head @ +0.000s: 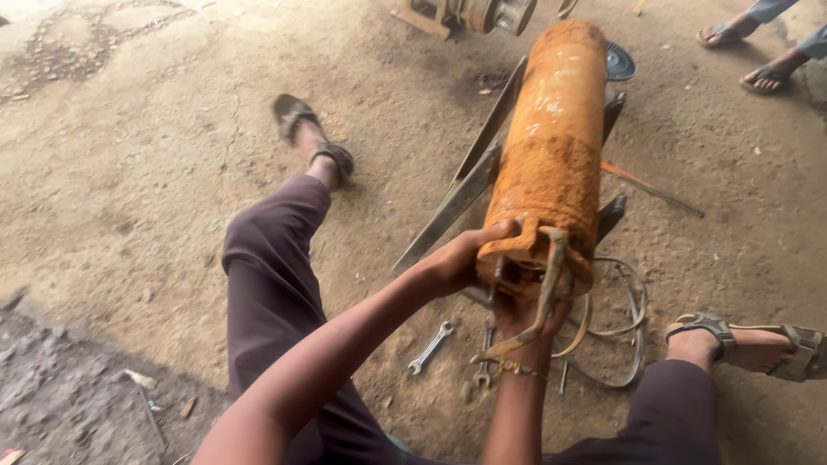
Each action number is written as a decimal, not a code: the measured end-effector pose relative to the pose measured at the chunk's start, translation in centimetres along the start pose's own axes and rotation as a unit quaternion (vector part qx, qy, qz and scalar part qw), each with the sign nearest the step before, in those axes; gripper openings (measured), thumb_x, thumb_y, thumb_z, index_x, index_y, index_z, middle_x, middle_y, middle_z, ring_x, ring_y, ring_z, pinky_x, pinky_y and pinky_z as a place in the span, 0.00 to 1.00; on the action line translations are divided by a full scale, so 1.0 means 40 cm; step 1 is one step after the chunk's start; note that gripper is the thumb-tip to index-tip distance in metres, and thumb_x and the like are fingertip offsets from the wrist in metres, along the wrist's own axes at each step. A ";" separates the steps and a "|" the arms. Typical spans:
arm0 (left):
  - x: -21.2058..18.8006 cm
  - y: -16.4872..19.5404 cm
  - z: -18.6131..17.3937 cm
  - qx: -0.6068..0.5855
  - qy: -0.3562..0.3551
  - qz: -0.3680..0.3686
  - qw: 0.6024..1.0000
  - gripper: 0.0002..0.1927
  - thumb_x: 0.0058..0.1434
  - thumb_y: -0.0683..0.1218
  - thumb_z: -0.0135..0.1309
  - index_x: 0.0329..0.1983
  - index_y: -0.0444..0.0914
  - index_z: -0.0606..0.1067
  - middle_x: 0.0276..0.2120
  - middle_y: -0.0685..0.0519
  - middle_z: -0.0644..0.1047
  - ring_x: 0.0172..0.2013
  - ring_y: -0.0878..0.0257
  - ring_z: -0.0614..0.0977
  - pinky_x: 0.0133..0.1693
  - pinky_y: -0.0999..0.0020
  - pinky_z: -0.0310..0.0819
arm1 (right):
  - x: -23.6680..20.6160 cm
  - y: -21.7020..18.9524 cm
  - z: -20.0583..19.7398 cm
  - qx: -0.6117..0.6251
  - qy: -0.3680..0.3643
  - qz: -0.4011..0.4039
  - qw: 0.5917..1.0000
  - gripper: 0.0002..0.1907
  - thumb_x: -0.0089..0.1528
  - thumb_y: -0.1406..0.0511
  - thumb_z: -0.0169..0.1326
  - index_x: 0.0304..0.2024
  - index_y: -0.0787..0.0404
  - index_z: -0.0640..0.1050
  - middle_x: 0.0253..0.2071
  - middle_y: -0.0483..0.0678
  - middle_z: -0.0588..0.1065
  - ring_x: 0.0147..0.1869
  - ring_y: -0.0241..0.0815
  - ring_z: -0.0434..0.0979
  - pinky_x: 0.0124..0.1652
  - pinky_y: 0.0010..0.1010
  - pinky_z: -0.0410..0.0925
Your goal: The person sits on the floor and uses a wrench to loosen and remove a bolt from a rusty cylindrical metal object. They then use a screwdriver to adjust a screw on the same object.
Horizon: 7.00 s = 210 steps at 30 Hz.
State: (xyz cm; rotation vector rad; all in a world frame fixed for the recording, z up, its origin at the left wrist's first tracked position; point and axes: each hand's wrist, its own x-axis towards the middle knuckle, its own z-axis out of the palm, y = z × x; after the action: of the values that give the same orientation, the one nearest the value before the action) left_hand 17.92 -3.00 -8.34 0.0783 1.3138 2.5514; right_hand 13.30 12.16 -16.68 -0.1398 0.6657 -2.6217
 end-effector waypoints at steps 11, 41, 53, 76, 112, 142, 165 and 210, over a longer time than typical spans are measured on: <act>0.052 0.011 -0.119 0.039 -0.097 -0.045 0.993 0.54 0.56 0.73 0.53 0.74 0.32 0.57 0.64 0.34 0.68 0.62 0.39 0.71 0.57 0.38 0.70 | 0.059 -0.047 -0.095 -0.099 0.067 0.008 0.993 0.39 0.66 0.44 0.46 0.70 0.63 0.62 0.64 0.61 0.68 0.64 0.55 0.74 0.52 0.45 0.75; 0.039 0.104 -0.150 0.008 0.019 -0.152 0.988 0.56 0.50 0.73 0.54 0.73 0.32 0.60 0.67 0.34 0.69 0.65 0.39 0.71 0.61 0.39 0.67 | 0.020 -0.190 -0.105 0.030 0.058 0.151 0.986 0.27 0.75 0.50 0.42 0.64 0.65 0.66 0.60 0.54 0.71 0.61 0.45 0.77 0.55 0.37 0.77; 0.092 0.148 -0.018 0.155 0.029 -0.186 0.970 0.58 0.43 0.64 0.71 0.69 0.32 0.58 0.57 0.36 0.74 0.56 0.43 0.78 0.54 0.45 0.72 | -0.004 -0.115 -0.094 0.245 -0.081 0.195 0.946 0.32 0.72 0.50 0.45 0.66 0.70 0.68 0.61 0.63 0.72 0.62 0.54 0.77 0.57 0.43 0.75; 0.063 -0.207 -0.116 -0.217 0.081 -0.061 0.971 0.43 0.49 0.59 0.64 0.62 0.29 0.67 0.46 0.40 0.75 0.44 0.48 0.78 0.43 0.53 0.75 | -0.037 -0.229 0.087 -0.287 0.078 0.036 0.954 0.32 0.64 0.47 0.54 0.56 0.66 0.75 0.50 0.52 0.78 0.52 0.43 0.77 0.49 0.35 0.71; 0.057 -0.120 -0.141 -0.051 0.031 -0.121 0.991 0.52 0.40 0.66 0.68 0.61 0.30 0.67 0.47 0.43 0.78 0.48 0.51 0.81 0.50 0.56 0.80 | -0.023 -0.232 -0.031 -0.281 0.186 0.202 0.920 0.28 0.70 0.52 0.34 0.53 0.67 0.75 0.50 0.53 0.78 0.55 0.44 0.81 0.48 0.37 0.78; 0.183 -0.393 -0.037 -0.672 -0.271 -0.137 0.676 0.36 0.65 0.61 0.53 0.67 0.33 0.65 0.59 0.32 0.71 0.52 0.39 0.76 0.38 0.60 0.84 | -0.022 -0.331 0.308 -0.798 0.157 0.185 0.552 0.33 0.66 0.44 0.42 0.32 0.67 0.78 0.17 0.48 0.71 0.23 0.42 0.72 0.26 0.35 0.66; -0.033 -0.319 -0.212 0.185 0.278 -0.219 0.917 0.25 0.65 0.55 0.49 0.58 0.35 0.74 0.52 0.46 0.80 0.53 0.56 0.80 0.54 0.56 0.72 | -0.325 -0.357 -0.177 -0.601 0.228 -0.184 0.744 0.29 0.62 0.64 0.63 0.64 0.68 0.72 0.71 0.56 0.63 0.76 0.50 0.61 0.70 0.43 0.56; 0.032 -0.396 -0.269 -0.041 0.308 -0.241 0.919 0.34 0.71 0.60 0.35 0.63 0.28 0.68 0.58 0.38 0.76 0.58 0.52 0.79 0.63 0.54 0.69 | -0.230 0.282 -0.230 -0.573 0.241 0.327 0.712 0.32 0.67 0.55 0.53 0.73 0.54 0.69 0.52 0.68 0.75 0.52 0.60 0.74 0.51 0.48 0.69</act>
State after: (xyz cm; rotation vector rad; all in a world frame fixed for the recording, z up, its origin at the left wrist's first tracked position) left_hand 18.24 -2.43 -27.54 -1.0114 1.2004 2.2494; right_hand 24.07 11.16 -30.07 0.3763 1.9973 -1.2218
